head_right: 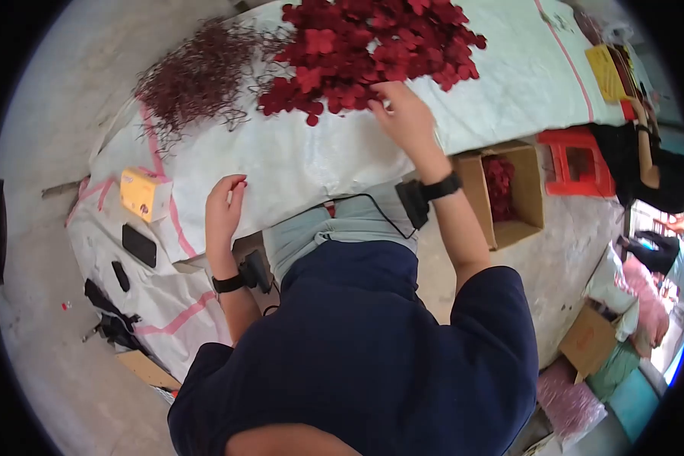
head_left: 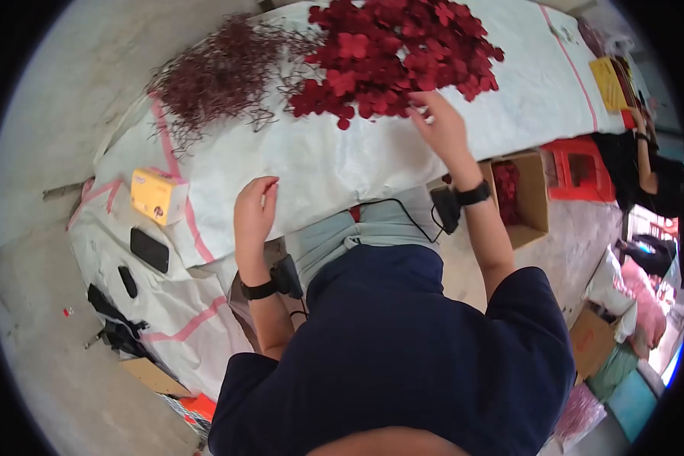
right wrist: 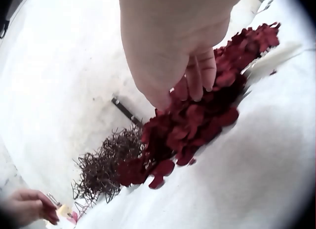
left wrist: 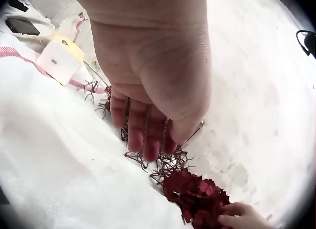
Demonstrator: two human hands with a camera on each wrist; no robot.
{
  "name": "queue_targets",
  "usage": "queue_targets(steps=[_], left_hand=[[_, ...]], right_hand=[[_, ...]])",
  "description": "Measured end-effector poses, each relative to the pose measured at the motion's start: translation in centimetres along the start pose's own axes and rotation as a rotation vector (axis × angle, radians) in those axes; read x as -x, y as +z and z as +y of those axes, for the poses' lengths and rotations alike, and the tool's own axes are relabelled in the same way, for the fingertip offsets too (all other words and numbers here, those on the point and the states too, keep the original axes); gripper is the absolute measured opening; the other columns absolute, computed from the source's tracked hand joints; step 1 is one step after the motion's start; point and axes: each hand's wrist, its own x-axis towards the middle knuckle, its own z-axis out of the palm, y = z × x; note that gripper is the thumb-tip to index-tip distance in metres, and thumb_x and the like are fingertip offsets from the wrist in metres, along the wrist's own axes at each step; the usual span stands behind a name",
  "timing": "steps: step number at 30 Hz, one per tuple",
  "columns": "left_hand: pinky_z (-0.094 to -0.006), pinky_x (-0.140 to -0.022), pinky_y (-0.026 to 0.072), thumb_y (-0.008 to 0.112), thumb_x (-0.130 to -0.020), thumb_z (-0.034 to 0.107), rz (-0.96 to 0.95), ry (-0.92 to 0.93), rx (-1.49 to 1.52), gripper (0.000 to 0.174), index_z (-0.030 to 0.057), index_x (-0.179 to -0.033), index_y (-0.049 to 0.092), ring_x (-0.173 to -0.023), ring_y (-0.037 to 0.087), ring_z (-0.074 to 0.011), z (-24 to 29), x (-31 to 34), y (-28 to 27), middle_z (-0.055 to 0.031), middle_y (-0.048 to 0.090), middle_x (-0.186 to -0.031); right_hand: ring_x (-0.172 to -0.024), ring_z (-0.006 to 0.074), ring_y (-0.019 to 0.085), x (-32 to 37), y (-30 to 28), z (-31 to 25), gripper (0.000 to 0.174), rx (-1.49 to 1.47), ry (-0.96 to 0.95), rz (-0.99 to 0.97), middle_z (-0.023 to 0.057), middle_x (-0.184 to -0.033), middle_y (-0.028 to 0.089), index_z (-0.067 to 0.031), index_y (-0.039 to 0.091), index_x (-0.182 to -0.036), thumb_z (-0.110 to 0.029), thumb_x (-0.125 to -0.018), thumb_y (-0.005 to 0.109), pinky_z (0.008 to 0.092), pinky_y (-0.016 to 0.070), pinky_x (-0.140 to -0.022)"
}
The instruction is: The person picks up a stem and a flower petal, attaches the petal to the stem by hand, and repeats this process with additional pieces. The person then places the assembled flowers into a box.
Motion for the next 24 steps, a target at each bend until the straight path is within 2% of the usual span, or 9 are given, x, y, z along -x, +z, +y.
queue_targets(steps=[2,5,7,9,14,16,19,21,24], left_hand=[[-0.0262,-0.067,0.0419,0.049,-0.079,0.006,0.038,-0.008,0.016,0.013,-0.0022,-0.088,0.054,-0.072,0.055,-0.0201,0.4,0.8,-0.5,-0.0123,0.057,-0.079],[-0.0268,-0.066,0.0421,0.049,-0.079,0.007,0.094,-0.032,-0.014,0.014,-0.0017,-0.088,0.054,-0.071,0.055,-0.0209,-1.3,2.8,-2.1,-0.0129,0.057,-0.078],[-0.027,-0.065,0.0422,0.049,-0.079,0.007,0.139,-0.063,-0.056,0.014,-0.0014,-0.088,0.054,-0.071,0.056,-0.0213,-2.6,3.6,-3.4,-0.0132,0.057,-0.078],[-0.0304,-0.063,0.0422,0.049,-0.077,0.009,0.182,-0.169,-0.06,0.014,-0.0004,-0.086,0.055,-0.071,0.054,-0.0258,-3.7,5.4,-4.5,-0.0144,0.056,-0.078],[-0.0316,-0.061,0.0424,0.049,-0.076,0.009,0.291,-0.293,-0.046,0.014,0.0003,-0.086,0.055,-0.069,0.054,-0.0277,-3.9,7.4,-6.7,-0.0149,0.056,-0.078],[-0.0272,-0.063,0.0422,0.048,-0.079,0.008,0.364,-0.241,-0.078,0.014,-0.001,-0.088,0.054,-0.069,0.056,-0.02,-4.0,7.6,-7.1,-0.012,0.058,-0.076],[-0.0266,-0.063,0.0422,0.048,-0.079,0.008,0.408,-0.255,-0.038,0.014,-0.0009,-0.089,0.054,-0.069,0.056,-0.0191,-3.2,7.8,-6.8,-0.0114,0.058,-0.076],[-0.0262,-0.063,0.0422,0.048,-0.079,0.008,0.432,-0.258,-0.011,0.014,-0.0009,-0.089,0.054,-0.069,0.056,-0.0186,-3.2,8.4,-6.1,-0.0111,0.059,-0.076],[-0.029,-0.062,0.0427,0.05,-0.077,0.009,0.404,-0.311,0.076,0.015,-0.0007,-0.087,0.054,-0.068,0.056,-0.0235,-4.0,9.5,-4.9,-0.0133,0.058,-0.077]], right_hand=[[-0.071,0.0253,0.054,-1.6,3.3,-0.7,0.027,0.264,-0.148,-0.023,0.0092,-0.088,0.053,-0.0079,0.051,-0.097,-0.012,-0.071,0.057,0.0312,0.0442,-0.059],[-0.074,0.0292,0.053,-2.6,5.8,-1.9,0.029,0.306,-0.195,-0.014,0.0101,-0.09,0.05,-0.0084,0.05,-0.096,-0.015,-0.069,0.058,0.0353,0.0437,-0.059],[-0.074,0.0286,0.053,-3.0,6.7,-2.8,0.028,0.272,-0.2,-0.018,0.0093,-0.088,0.05,-0.0088,0.05,-0.095,-0.015,-0.069,0.059,0.0353,0.0437,-0.058],[-0.074,0.0285,0.053,-3.4,7.7,-4.2,0.028,0.227,-0.251,-0.048,0.0092,-0.087,0.05,-0.0088,0.05,-0.094,-0.015,-0.068,0.058,0.0359,0.044,-0.058],[-0.073,0.0277,0.054,-3.7,11.5,-6.9,0.027,0.146,-0.297,-0.281,0.0079,-0.084,0.052,-0.0089,0.051,-0.092,-0.019,-0.068,0.059,0.035,0.0443,-0.059],[-0.073,0.0263,0.054,-4.9,14.1,-7.1,0.024,0.183,-0.345,-0.212,0.0082,-0.083,0.052,-0.0088,0.052,-0.089,-0.021,-0.069,0.059,0.0346,0.0443,-0.059],[-0.073,0.027,0.055,-7.7,16.7,-8.0,0.024,0.153,-0.325,-0.103,0.0093,-0.079,0.055,-0.0091,0.053,-0.087,-0.023,-0.068,0.058,0.0371,0.0446,-0.059],[-0.071,0.0278,0.057,-9.7,17.4,-8.4,0.025,0.452,-0.213,-0.235,0.0104,-0.074,0.057,-0.0101,0.053,-0.087,-0.025,-0.068,0.058,0.0392,0.0445,-0.057],[-0.069,0.0285,0.057,-12.1,18.8,-6.9,0.024,0.556,-0.288,-0.3,0.0108,-0.071,0.058,-0.0099,0.054,-0.084,-0.028,-0.068,0.058,0.0399,0.0447,-0.056]])
